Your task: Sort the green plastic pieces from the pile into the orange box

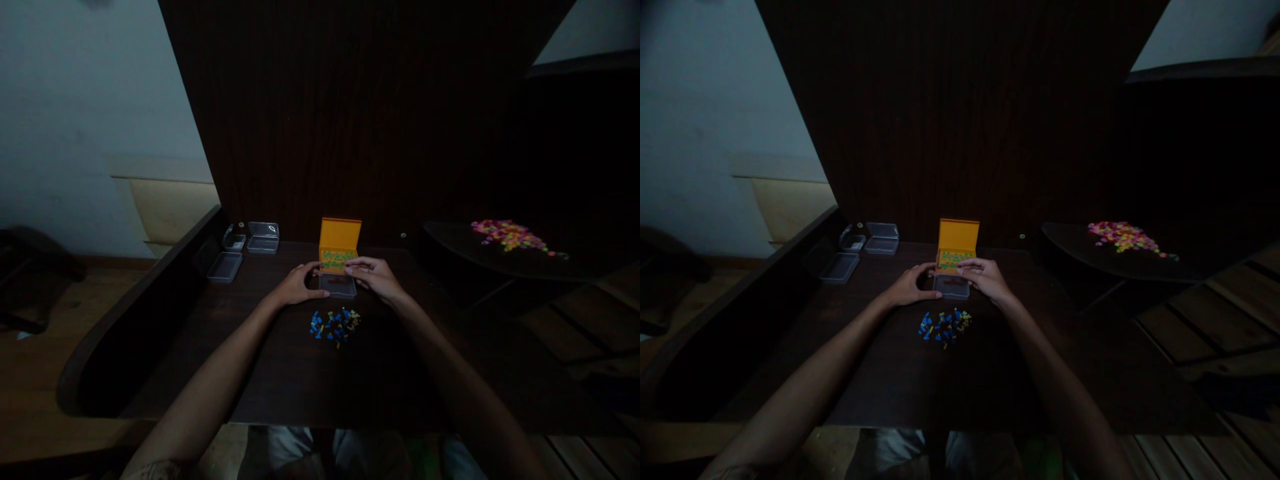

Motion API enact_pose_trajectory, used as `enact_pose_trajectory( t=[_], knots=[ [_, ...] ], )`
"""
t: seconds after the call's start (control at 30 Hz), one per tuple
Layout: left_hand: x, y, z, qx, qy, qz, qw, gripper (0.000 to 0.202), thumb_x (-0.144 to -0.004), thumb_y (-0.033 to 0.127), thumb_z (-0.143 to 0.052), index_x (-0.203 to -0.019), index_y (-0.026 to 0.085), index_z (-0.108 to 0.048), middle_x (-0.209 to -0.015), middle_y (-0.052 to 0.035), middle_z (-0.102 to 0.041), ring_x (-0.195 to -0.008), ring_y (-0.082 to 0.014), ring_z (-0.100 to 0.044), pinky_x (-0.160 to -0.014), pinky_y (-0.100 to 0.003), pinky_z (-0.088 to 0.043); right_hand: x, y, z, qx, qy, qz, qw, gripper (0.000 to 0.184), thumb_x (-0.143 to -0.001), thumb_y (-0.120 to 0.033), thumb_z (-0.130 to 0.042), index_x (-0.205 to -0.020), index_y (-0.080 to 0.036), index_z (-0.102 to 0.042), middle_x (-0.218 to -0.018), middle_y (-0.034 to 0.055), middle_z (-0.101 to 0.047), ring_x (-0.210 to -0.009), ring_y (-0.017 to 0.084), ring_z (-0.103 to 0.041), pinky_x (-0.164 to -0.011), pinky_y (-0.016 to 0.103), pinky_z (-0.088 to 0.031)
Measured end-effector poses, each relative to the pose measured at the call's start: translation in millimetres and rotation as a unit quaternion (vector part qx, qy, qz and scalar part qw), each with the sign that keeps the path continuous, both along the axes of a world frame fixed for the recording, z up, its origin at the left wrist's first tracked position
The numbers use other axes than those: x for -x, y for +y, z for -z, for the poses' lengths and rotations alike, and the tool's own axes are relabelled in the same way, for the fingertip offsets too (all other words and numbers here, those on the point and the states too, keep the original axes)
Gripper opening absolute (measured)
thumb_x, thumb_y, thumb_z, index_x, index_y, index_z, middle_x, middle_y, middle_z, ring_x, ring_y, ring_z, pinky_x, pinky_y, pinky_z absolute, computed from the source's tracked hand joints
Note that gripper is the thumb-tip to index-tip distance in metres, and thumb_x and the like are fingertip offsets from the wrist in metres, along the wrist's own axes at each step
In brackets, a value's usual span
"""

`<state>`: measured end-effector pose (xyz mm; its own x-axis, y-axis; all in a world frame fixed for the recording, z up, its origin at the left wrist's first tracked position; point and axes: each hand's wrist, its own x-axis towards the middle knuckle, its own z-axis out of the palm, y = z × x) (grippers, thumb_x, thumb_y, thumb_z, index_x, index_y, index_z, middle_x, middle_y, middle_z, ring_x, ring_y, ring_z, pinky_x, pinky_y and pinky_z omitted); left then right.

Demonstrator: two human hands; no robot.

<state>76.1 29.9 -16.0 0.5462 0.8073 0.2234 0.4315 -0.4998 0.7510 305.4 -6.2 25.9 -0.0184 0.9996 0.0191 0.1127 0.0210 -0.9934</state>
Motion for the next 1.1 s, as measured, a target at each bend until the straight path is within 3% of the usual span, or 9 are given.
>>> enact_pose_trajectory(
  t=[0.1, 0.5, 0.83, 1.1],
  knots=[
    [0.2, 0.1, -0.3, -0.002, 0.007, -0.003, 1.0, 0.083, -0.065, 0.051, -0.08, -0.134, 0.018, -0.049, -0.123, -0.0108, -0.062, -0.111, -0.0282, -0.06, -0.097, -0.042, -0.048, 3.6, 1.4, 5.0, -0.002, -0.024, -0.022, 0.999, 0.048, -0.057, -0.048, -0.08, -0.088, -0.012, -0.072, -0.071, 0.0057, -0.069, -0.047, 0.008, -0.048, -0.04, 0.02, -0.031],
    [0.7, -0.2, -0.6, 0.0, 0.009, -0.009, 1.0, 0.082, -0.064, 0.052, -0.08, -0.133, 0.022, -0.049, -0.122, -0.0103, -0.062, -0.111, -0.029, -0.06, -0.098, -0.045, -0.047, 8.4, 6.8, 14.7, -0.06, -0.107, -0.05, 0.991, 0.042, -0.063, -0.049, -0.076, -0.085, -0.014, -0.074, -0.073, 0.0072, -0.073, -0.055, 0.015, -0.06, -0.049, 0.026, -0.047],
    [1.5, -1.2, -1.5, 0.006, 0.001, -0.002, 1.0, 0.082, -0.065, 0.05, -0.08, -0.134, 0.02, -0.048, -0.118, -0.0093, -0.065, -0.11, -0.0279, -0.06, -0.098, -0.044, -0.047, 8.5, 13.5, 23.3, -0.102, -0.203, -0.048, 0.973, 0.025, -0.078, -0.033, -0.067, -0.092, -0.015, -0.077, -0.092, 0.0098, -0.076, -0.08, 0.023, -0.07, -0.076, 0.037, -0.055],
    [0.9, -0.5, -0.5, 0.008, 0.005, -0.003, 1.0, 0.083, -0.064, 0.05, -0.081, -0.135, 0.02, -0.049, -0.12, -0.0108, -0.064, -0.113, -0.0297, -0.059, -0.1, -0.045, -0.045, 9.0, 15.3, 26.0, -0.115, -0.273, -0.055, 0.954, 0.024, -0.076, -0.028, -0.07, -0.093, -0.015, -0.077, -0.081, 0.0057, -0.076, -0.066, 0.017, -0.064, -0.064, 0.029, -0.05]
  ],
)
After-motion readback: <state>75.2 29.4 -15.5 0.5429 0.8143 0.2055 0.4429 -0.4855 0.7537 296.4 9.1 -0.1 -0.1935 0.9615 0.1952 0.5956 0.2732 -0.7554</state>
